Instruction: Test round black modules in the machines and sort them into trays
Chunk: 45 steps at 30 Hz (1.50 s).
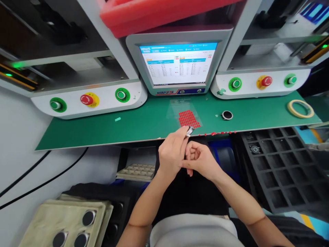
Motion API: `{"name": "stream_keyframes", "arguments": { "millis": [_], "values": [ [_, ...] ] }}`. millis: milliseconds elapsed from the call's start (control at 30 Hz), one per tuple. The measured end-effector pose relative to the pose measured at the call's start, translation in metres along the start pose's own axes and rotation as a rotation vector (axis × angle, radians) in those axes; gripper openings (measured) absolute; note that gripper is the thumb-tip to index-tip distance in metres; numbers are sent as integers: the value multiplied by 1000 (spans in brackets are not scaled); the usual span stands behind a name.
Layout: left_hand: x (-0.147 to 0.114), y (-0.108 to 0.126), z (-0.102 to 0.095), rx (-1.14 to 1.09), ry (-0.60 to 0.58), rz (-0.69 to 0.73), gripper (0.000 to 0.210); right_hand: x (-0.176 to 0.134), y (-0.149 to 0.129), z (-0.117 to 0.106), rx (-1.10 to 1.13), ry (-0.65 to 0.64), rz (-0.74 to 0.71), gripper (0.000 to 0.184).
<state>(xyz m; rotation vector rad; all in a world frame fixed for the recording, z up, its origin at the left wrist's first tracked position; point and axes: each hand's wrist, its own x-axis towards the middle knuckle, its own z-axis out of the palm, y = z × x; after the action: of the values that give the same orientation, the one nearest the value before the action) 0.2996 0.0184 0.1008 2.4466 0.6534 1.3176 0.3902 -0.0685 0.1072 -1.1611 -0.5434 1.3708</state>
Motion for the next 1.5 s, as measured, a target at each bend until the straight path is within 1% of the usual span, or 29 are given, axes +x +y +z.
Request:
{"name": "stream_keyframes", "arguments": {
  "millis": [33, 67, 100, 133, 167, 200, 233, 267, 300, 367, 400, 467, 567, 667, 767, 833, 900, 967, 1000, 1067, 1133, 1167, 1233, 1300, 1333, 1367, 1400, 1467, 1500],
  "values": [
    [0, -3, 1, -14, -10, -25, 25, 2, -4, -11, -66, 17, -18, 46],
    [1, -8, 1, -10, -8, -57, 23, 4, -9, -24, -155, 98, -80, 43],
    [2, -15, 1, 16, 3, -92, 21, 6, -16, -41, -266, 249, -187, 39],
    [4, -25, 2, 65, 13, -127, 20, 9, -24, -59, -399, 454, -318, 35],
    [5, -37, 3, 131, 23, -155, 20, 13, -32, -77, -549, 694, -448, 32],
    [6, -50, 6, 202, 32, -178, 19, 18, -39, -96, -718, 898, -522, 29],
    [7, -64, 10, 266, 24, -183, 18, 24, -45, -112, -896, 1032, -516, 28],
    [7, -78, 15, 316, 10, -179, 18, 30, -49, -126, -1061, 1101, -450, 31],
    [6, -90, 21, 352, -14, -173, 18, 36, -51, -137, -1192, 1114, -346, 35],
    [2, -107, 30, 380, -71, -157, 20, 47, -52, -149, -1312, 1078, -159, 43],
    [0, -112, 33, 382, -99, -142, 21, 52, -51, -152, -1315, 1063, -114, 44],
    [-6, -116, 36, 384, -132, -84, 22, 58, -49, -155, -1277, 1056, -101, 41],
    [-14, -115, 32, 388, -137, 45, 23, 61, -47, -159, -1193, 1047, -156, 35],
    [-17, -115, 26, 381, -162, 125, 22, 57, -45, -162, -1048, 1009, -247, 38],
    [-19, -117, 21, 367, -179, 153, 22, 45, -38, -155, -848, 873, -367, 48],
    [-19, -113, 19, 343, -173, 140, 23, 35, -31, -142, -717, 755, -427, 51],
    [-19, -101, 18, 271, -140, 78, 24, 28, -26, -124, -618, 648, -462, 50],
    [-19, -79, 18, 122, -101, -47, 21, 28, -23, -105, -562, 552, -481, 47],
    [-20, -66, 18, 24, -107, -122, 19, 32, -24, -96, -550, 512, -489, 46],
    [-22, -42, 19, -176, -186, -257, 18, 47, -30, -81, -552, 462, -502, 47],
    [-24, -25, 19, -316, -276, -362, 19, 68, -42, -71, -578, 459, -503, 49],
    [-25, -20, 18, -365, -301, -412, 20, 79, -50, -67, -593, 472, -499, 49],
    [-27, -17, 15, -435, -316, -514, 23, 97, -64, -60, -611, 509, -491, 48],
    [-28, -19, 11, -494, -304, -600, 26, 104, -70, -52, -617, 524, -492, 47],
    [-29, -20, 8, -533, -290, -641, 28, 102, -70, -47, -602, 494, -490, 46],
    [-28, -19, 6, -591, -270, -688, 30, 97, -67, -41, -558, 425, -480, 46],
    [-28, -18, 3, -678, -247, -747, 33, 89, -62, -34, -485, 326, -465, 47],
    [-24, -11, -2, -947, -186, -898, 39, 66, -47, -22, -278, 98, -433, 48],
    [-22, -7, -5, -1105, -155, -970, 43, 54, -38, -17, -181, 8, -424, 49]
  ]
}}
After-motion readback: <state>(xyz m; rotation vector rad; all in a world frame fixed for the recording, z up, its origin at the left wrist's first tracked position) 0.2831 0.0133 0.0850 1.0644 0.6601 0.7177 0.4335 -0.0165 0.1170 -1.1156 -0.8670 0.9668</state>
